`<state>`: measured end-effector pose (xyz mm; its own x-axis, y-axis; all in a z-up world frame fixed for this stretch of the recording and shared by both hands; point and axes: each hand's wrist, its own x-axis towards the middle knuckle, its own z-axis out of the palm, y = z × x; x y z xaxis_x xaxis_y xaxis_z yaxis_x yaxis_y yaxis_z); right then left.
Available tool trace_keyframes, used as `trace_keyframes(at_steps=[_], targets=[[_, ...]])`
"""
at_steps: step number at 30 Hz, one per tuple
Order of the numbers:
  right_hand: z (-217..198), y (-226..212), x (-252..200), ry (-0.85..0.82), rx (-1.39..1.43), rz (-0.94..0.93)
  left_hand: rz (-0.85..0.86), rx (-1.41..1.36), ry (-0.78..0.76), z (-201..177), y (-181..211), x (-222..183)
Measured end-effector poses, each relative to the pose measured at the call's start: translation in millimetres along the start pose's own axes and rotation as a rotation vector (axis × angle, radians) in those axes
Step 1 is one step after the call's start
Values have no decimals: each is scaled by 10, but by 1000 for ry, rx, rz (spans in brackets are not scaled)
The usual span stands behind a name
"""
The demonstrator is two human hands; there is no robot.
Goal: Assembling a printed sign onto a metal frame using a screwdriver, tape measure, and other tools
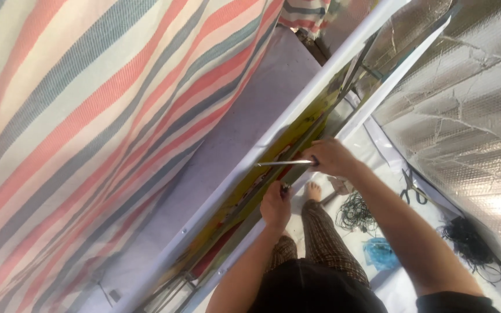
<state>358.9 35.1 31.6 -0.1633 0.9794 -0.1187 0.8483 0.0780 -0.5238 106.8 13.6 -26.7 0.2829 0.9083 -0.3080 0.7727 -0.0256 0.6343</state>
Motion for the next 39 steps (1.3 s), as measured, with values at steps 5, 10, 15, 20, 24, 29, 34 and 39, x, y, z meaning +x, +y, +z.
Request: trace_keyframes(at_steps=[5,10,15,20,24,29,34,39], targets=[[-203,48,10,-174,-326,62,-124,-82,-30,-216,116,-104],[49,61,-27,-195,-372,-68,-81,-69,49,-176,-6,-277],[-202,-265,-54,-376,-429,-72,71,-78,192,-115,-103,-437],[-61,-217,-149,-216,-212,17,4,-178,196,-305,137,-536],[-204,-312,-167,-178,-189,-21,-69,-235,147,-366,206,-547],[-309,-364,-63,-350,-223,119,-90,-217,79,-337,185,-487],[-296,-325,-43,-374,-265,124,50,-148,-14,-379,713,-308],[-342,-235,26,-420,-198,135,131,-62,-6,-299,790,-260]])
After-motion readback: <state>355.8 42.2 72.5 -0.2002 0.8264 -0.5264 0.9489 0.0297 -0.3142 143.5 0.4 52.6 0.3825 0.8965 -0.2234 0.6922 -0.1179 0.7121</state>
